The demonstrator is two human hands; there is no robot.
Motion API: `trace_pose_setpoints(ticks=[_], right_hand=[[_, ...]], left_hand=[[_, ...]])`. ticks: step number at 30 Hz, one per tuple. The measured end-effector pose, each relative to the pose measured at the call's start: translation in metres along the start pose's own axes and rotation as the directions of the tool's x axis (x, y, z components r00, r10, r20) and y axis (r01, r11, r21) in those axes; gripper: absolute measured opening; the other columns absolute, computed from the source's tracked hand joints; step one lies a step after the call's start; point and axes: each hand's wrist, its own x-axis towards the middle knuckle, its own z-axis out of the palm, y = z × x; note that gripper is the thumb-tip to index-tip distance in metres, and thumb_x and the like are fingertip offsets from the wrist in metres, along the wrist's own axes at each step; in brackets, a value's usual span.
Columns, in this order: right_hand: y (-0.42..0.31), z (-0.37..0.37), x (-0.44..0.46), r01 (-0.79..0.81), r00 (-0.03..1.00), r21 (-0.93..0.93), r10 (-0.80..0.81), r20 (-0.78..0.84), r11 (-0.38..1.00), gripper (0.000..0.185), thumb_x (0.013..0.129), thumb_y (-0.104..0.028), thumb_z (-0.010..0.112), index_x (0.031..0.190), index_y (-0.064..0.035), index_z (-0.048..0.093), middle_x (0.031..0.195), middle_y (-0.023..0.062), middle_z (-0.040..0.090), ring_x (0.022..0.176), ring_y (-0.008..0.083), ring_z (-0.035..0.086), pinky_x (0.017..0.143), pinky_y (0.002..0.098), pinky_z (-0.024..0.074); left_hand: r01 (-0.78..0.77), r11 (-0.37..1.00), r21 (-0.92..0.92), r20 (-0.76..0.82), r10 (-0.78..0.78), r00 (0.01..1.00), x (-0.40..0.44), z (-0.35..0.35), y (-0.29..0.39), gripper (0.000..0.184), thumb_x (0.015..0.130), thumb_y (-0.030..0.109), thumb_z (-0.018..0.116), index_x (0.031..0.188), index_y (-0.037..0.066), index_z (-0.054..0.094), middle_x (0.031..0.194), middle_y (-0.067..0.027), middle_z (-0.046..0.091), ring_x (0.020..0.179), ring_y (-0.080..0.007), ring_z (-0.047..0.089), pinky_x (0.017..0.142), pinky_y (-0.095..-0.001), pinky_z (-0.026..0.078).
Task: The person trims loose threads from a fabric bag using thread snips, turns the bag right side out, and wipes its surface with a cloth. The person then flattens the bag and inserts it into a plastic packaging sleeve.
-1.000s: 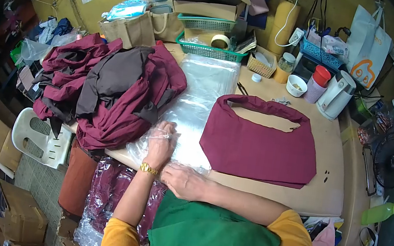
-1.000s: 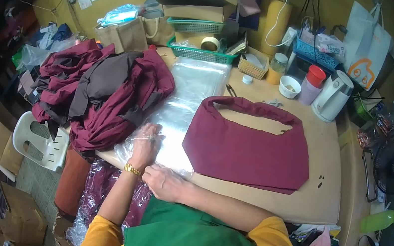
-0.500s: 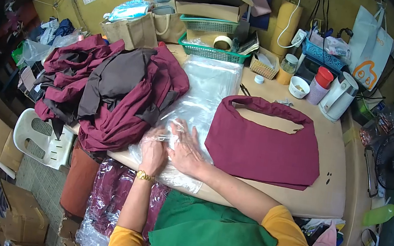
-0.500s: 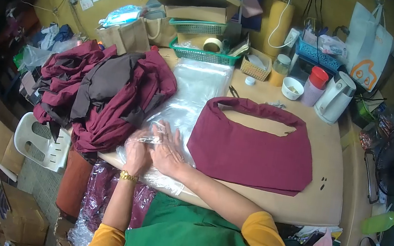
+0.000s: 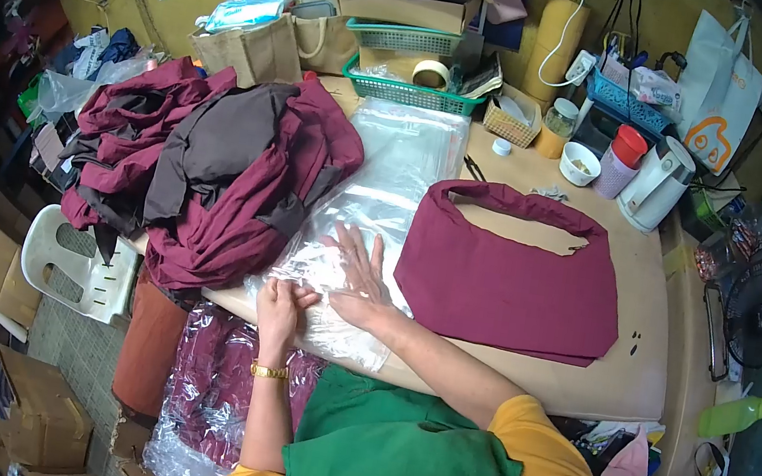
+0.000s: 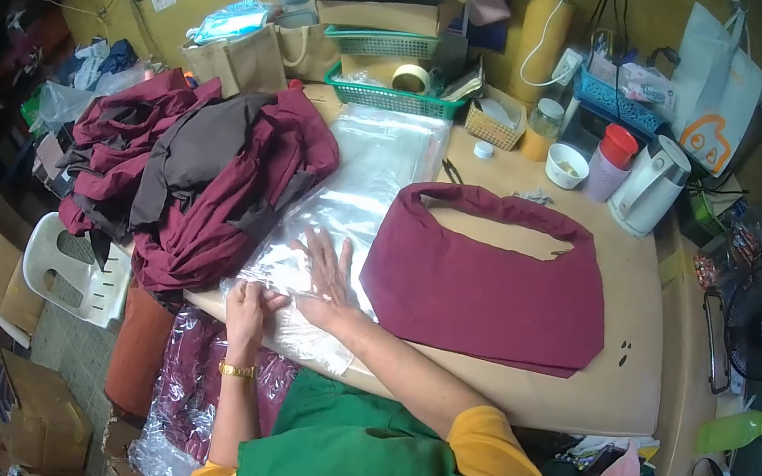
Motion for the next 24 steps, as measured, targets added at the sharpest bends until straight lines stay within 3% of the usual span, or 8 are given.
trace_pose_setpoints(ticks=[2,3,5,9,15,16,22,24], right_hand=[[-0.008,0.008,-0.010,0.077,0.997,0.035,-0.077,-0.014,0.996,0.065,0.093,-0.030,0.052,0.151,-0.0086,0.031,0.157,0.0194,0.029,0.148,0.0369,0.019,0.116,0.0642,0.0049],[-0.010,0.009,-0.011,0.118,0.993,0.051,-0.118,-0.019,0.992,0.063,0.093,-0.030,0.052,0.150,-0.0097,0.034,0.156,0.0185,0.031,0.147,0.0370,0.021,0.115,0.0651,0.0058],[-0.013,0.012,-0.012,0.139,0.989,0.018,-0.140,0.045,0.990,0.053,0.094,-0.029,0.052,0.145,-0.0124,0.044,0.155,0.0159,0.034,0.146,0.0373,0.025,0.114,0.0675,0.0076],[-0.016,0.005,-0.005,0.087,0.975,-0.109,-0.062,0.212,0.990,0.043,0.097,-0.031,0.050,0.136,-0.0147,0.056,0.155,0.0130,0.035,0.146,0.0359,0.025,0.112,0.0702,0.0069],[-0.011,0.022,0.003,-0.026,0.989,0.186,-0.002,0.149,0.982,0.043,0.100,-0.034,0.046,0.138,-0.0175,0.055,0.156,0.0129,0.033,0.150,0.0313,0.018,0.114,0.0698,0.0013],[-0.029,0.001,0.003,-0.058,0.956,0.183,0.002,0.292,0.981,0.043,0.101,-0.035,0.042,0.139,-0.0193,0.055,0.158,0.0136,0.031,0.150,0.0310,0.018,0.114,0.0694,0.0005],[-0.039,-0.016,0.007,0.028,0.882,-0.176,0.059,0.468,0.984,0.043,0.103,-0.035,0.034,0.135,-0.0257,0.060,0.156,0.0176,0.032,0.149,0.0392,0.015,0.113,0.0715,-0.0006],[-0.052,-0.001,0.000,-0.014,0.919,-0.087,0.047,0.392,0.996,0.043,0.101,-0.035,0.037,0.134,-0.0230,0.062,0.157,0.0178,0.032,0.149,0.0404,0.014,0.112,0.0723,-0.0004]], left_hand=[[-0.103,0.894,0.437,-0.007,0.118,0.993,-0.003,-0.001,0.012,0.025,0.102,0.011,0.041,0.106,-0.006,0.059,0.071,-0.0174,0.068,0.070,-0.0266,0.069,0.061,-0.0389,0.056],[-0.108,0.894,0.434,-0.009,0.124,0.992,-0.001,-0.005,0.013,0.025,0.102,0.011,0.041,0.106,-0.006,0.059,0.071,-0.0174,0.068,0.070,-0.0266,0.069,0.061,-0.0389,0.056],[-0.268,0.044,0.962,0.243,0.303,0.921,0.000,-0.012,0.011,0.024,0.097,0.013,0.049,0.096,-0.007,0.061,0.078,-0.0271,0.065,0.067,-0.0422,0.064,0.063,-0.0480,0.052],[-0.279,0.055,0.959,0.250,0.308,0.918,-0.020,-0.002,0.030,0.022,0.094,0.013,0.052,0.090,-0.006,0.060,0.077,-0.0292,0.064,0.077,-0.0461,0.063,0.067,-0.0534,0.048],[-0.242,0.102,0.965,0.180,0.416,0.891,-0.026,-0.003,0.024,0.024,0.096,0.015,0.050,0.083,-0.003,0.060,0.074,-0.0274,0.063,0.073,-0.0458,0.063,0.065,-0.0534,0.047],[-0.241,0.102,0.965,0.179,0.416,0.892,-0.026,-0.003,0.025,0.024,0.096,0.015,0.050,0.083,-0.003,0.060,0.074,-0.0274,0.063,0.073,-0.0458,0.063,0.065,-0.0534,0.047],[-0.275,0.229,0.934,0.214,0.261,0.941,-0.033,-0.015,0.021,0.026,0.097,0.017,0.049,0.083,-0.002,0.060,0.076,-0.0272,0.063,0.075,-0.0457,0.063,0.065,-0.0528,0.048],[-0.276,0.161,0.948,0.211,0.334,0.919,-0.037,-0.020,0.013,0.024,0.097,0.015,0.048,0.083,-0.001,0.060,0.074,-0.0251,0.063,0.074,-0.0439,0.063,0.065,-0.0515,0.048]])
